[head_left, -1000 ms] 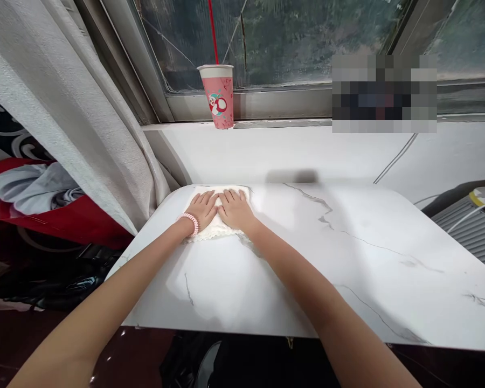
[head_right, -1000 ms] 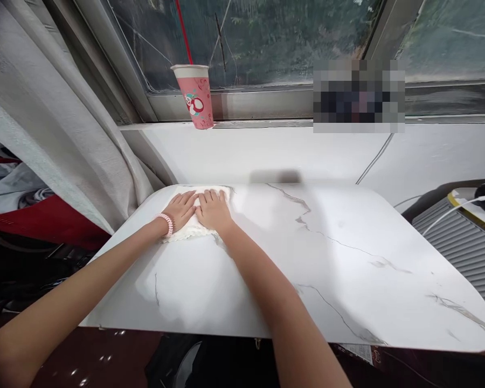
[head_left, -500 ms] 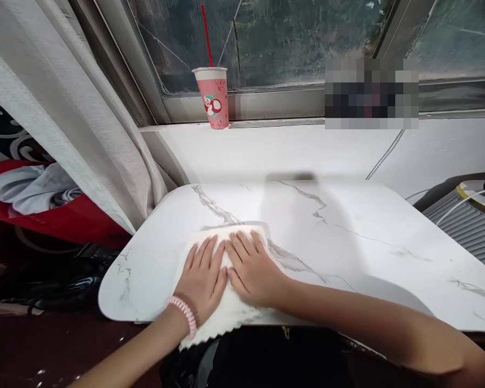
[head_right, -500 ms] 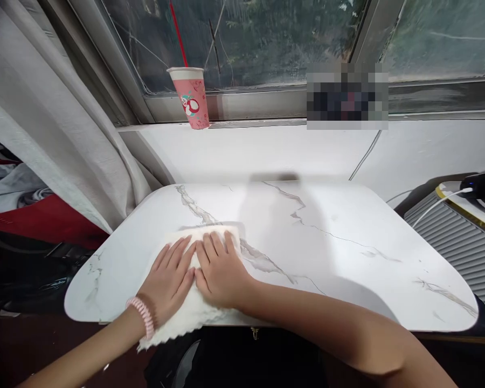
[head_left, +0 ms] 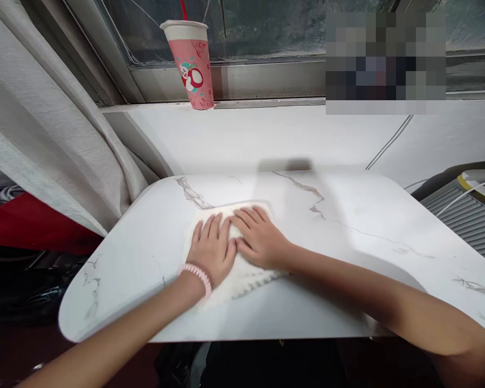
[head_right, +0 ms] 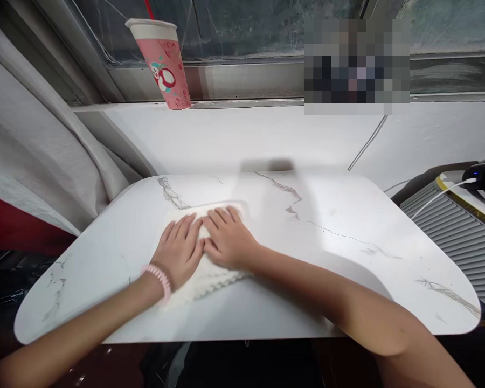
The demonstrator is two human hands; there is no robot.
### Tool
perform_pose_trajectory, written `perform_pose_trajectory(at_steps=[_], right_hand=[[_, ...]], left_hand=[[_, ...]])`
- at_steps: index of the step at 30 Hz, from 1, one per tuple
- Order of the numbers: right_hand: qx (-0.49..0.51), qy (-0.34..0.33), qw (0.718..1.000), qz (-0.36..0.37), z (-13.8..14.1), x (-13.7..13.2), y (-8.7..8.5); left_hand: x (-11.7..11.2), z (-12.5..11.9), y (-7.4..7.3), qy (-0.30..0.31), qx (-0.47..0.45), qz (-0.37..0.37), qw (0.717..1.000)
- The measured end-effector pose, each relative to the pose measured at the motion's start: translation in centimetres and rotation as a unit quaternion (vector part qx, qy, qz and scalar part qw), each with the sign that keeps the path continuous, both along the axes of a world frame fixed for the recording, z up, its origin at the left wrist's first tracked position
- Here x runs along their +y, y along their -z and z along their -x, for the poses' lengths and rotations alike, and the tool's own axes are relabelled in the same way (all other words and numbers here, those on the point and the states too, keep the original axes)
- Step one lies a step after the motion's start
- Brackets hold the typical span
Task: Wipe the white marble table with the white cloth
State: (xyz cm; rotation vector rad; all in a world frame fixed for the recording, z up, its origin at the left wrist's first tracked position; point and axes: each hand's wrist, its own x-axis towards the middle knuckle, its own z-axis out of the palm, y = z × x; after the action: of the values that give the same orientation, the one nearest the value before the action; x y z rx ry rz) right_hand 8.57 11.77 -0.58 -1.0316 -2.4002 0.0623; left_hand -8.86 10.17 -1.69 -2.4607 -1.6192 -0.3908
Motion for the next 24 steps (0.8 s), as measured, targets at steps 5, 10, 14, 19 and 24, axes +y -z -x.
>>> perform_pose_trajectory(at_steps=[5, 10, 14, 19, 24], right_hand=[[-0.011, 0.081, 0.997, 0.008, -0.4, 8.2, 0.3], [0.000, 0.117, 0.993, 0.020, -1.5, 13.7, 0.3], [0.005, 0.133, 0.991, 0.028, -2.2, 16.2, 0.4], [0.009, 0.150, 0.988, 0.041, -2.4, 17.3, 0.4], [0.005, 0.157, 0.987, 0.035, -2.4, 16.9, 0.4]], left_hand=[[10.2, -1.3, -0.9, 0.018, 0.013, 0.042, 0.999], [16.8, -2.8, -1.4, 0.042, -0.004, 0.037, 0.998], [19.0, -4.0, -1.6, 0.021, -0.016, 0.040, 0.999], [20.5, -4.6, -1.6, 0.017, -0.017, 0.051, 0.998], [20.5, -4.5, -1.3, 0.020, -0.012, 0.044, 0.999]])
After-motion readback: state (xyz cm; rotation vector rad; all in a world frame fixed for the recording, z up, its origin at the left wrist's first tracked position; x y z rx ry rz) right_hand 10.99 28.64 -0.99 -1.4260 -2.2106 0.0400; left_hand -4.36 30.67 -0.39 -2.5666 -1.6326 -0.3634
